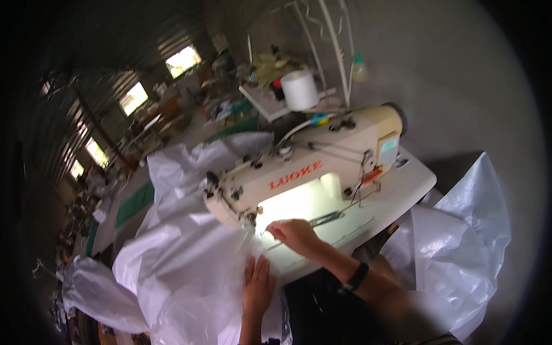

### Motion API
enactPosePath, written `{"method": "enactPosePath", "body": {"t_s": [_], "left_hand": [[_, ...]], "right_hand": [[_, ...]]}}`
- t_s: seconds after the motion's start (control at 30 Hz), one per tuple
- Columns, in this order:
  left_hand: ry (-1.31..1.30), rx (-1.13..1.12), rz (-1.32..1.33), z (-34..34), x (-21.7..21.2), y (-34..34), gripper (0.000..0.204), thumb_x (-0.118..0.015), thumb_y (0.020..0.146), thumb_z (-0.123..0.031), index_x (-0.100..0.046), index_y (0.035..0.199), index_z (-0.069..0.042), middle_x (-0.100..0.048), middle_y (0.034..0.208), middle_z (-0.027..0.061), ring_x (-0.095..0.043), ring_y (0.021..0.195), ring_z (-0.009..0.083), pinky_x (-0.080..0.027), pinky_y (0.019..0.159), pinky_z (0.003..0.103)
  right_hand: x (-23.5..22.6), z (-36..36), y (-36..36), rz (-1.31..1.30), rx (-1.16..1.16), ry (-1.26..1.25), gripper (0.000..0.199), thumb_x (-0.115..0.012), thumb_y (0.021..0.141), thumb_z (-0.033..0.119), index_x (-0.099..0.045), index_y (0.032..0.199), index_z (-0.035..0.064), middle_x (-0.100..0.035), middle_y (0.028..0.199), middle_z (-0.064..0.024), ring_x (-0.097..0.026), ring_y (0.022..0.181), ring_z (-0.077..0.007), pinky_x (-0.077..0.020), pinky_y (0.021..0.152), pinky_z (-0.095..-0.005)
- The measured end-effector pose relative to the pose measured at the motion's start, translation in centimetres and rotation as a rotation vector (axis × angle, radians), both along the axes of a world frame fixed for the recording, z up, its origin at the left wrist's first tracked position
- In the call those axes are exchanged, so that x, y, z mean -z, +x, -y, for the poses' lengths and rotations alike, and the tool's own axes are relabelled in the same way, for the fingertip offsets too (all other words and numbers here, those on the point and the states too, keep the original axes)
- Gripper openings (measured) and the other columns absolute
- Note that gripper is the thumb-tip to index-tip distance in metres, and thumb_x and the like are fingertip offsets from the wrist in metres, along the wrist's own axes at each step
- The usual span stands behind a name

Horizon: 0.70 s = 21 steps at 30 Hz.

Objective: The person aligns and folds the edges of a large white plastic sheet, feeds it through a sewing machine, and trims the thread with shears. They then lift and reposition the material to sew another section of the edge.

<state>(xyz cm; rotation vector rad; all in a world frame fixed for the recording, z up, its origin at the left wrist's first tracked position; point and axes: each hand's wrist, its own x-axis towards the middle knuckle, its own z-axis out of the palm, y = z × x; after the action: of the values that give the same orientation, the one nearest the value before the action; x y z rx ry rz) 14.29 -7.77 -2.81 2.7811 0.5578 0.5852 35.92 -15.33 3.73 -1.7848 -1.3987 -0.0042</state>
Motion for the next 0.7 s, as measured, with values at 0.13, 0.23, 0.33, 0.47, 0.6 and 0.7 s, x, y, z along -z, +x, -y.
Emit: {"method": "enactPosePath", "body": {"t_s": [0.13, 0.23, 0.33, 0.47, 0.6, 0.7], "left_hand": [[0.048, -0.006, 0.008, 1.7, -1.3, -0.3, 0.048, -0.064, 0.088, -0.017, -0.053, 0.134, -0.004, -0.049, 0.144, 0.0136, -0.04, 0.136, 0.0396, -0.035, 0.112, 0.047], [0.194, 0.055, 0.098, 4.9, -2.3, -1.8, 0.041, -0.066, 0.087, -0.011, -0.059, 0.126, -0.001, -0.059, 0.132, 0.0161, -0.056, 0.118, 0.0387, -0.049, 0.098, 0.044], [-0.514, 0.189, 0.165, 10.5, -2.0, -4.9, 0.04, -0.062, 0.089, -0.004, -0.057, 0.129, -0.002, -0.057, 0.135, 0.0167, -0.055, 0.124, 0.0366, -0.047, 0.103, 0.042], [-0.881, 0.309, -0.004, 16.3, 1.7, -8.4, 0.048, -0.058, 0.095, -0.006, -0.046, 0.141, -0.004, -0.052, 0.14, 0.0202, -0.052, 0.129, 0.0355, -0.042, 0.108, 0.04], [-0.54, -0.035, -0.025, 15.8, 5.9, -11.8, 0.054, -0.055, 0.099, -0.019, -0.037, 0.147, -0.004, -0.047, 0.144, 0.0248, -0.044, 0.135, 0.0395, -0.037, 0.111, 0.043], [-0.935, -0.617, -0.309, 13.7, 7.7, -13.9, 0.054, -0.051, 0.101, -0.023, -0.036, 0.148, -0.003, -0.044, 0.146, 0.0266, -0.039, 0.138, 0.0402, -0.034, 0.113, 0.043]], "right_hand": [[-4.1, 4.2, 1.5, 0.032, 0.087, 0.212, 0.016, -0.064, 0.094, 0.023, -0.069, 0.097, 0.0083, -0.07, 0.081, -0.0081, -0.069, 0.072, -0.0253, -0.0531, 0.065, -0.0342], [-5.3, 6.8, 2.9, -0.008, 0.094, 0.188, 0.018, -0.063, 0.095, 0.025, -0.068, 0.096, 0.0088, -0.07, 0.082, -0.0086, -0.067, 0.07, -0.0277, -0.0525, 0.064, -0.036], [-3.8, 9.0, 1.4, -0.236, -0.038, -0.313, 0.02, -0.059, 0.097, 0.026, -0.069, 0.1, 0.0089, -0.071, 0.08, -0.0063, -0.07, 0.071, -0.0222, -0.0526, 0.064, -0.0347], [-3.1, 10.6, -1.2, -0.083, -0.257, -0.399, 0.019, -0.058, 0.097, 0.022, -0.068, 0.104, 0.0084, -0.072, 0.085, -0.0073, -0.069, 0.072, -0.0249, -0.0544, 0.069, -0.0358], [-5.9, 11.1, 2.7, 0.126, 0.105, 0.096, 0.014, -0.064, 0.094, 0.02, -0.07, 0.103, 0.0107, -0.07, 0.085, -0.0057, -0.069, 0.071, -0.0213, -0.0549, 0.066, -0.0333], [-5.1, 11.3, 6.6, 0.18, 0.204, 0.008, 0.023, -0.066, 0.091, 0.024, -0.067, 0.11, 0.0129, -0.067, 0.092, -0.0064, -0.066, 0.081, -0.0255, -0.0536, 0.073, -0.0388]]}}
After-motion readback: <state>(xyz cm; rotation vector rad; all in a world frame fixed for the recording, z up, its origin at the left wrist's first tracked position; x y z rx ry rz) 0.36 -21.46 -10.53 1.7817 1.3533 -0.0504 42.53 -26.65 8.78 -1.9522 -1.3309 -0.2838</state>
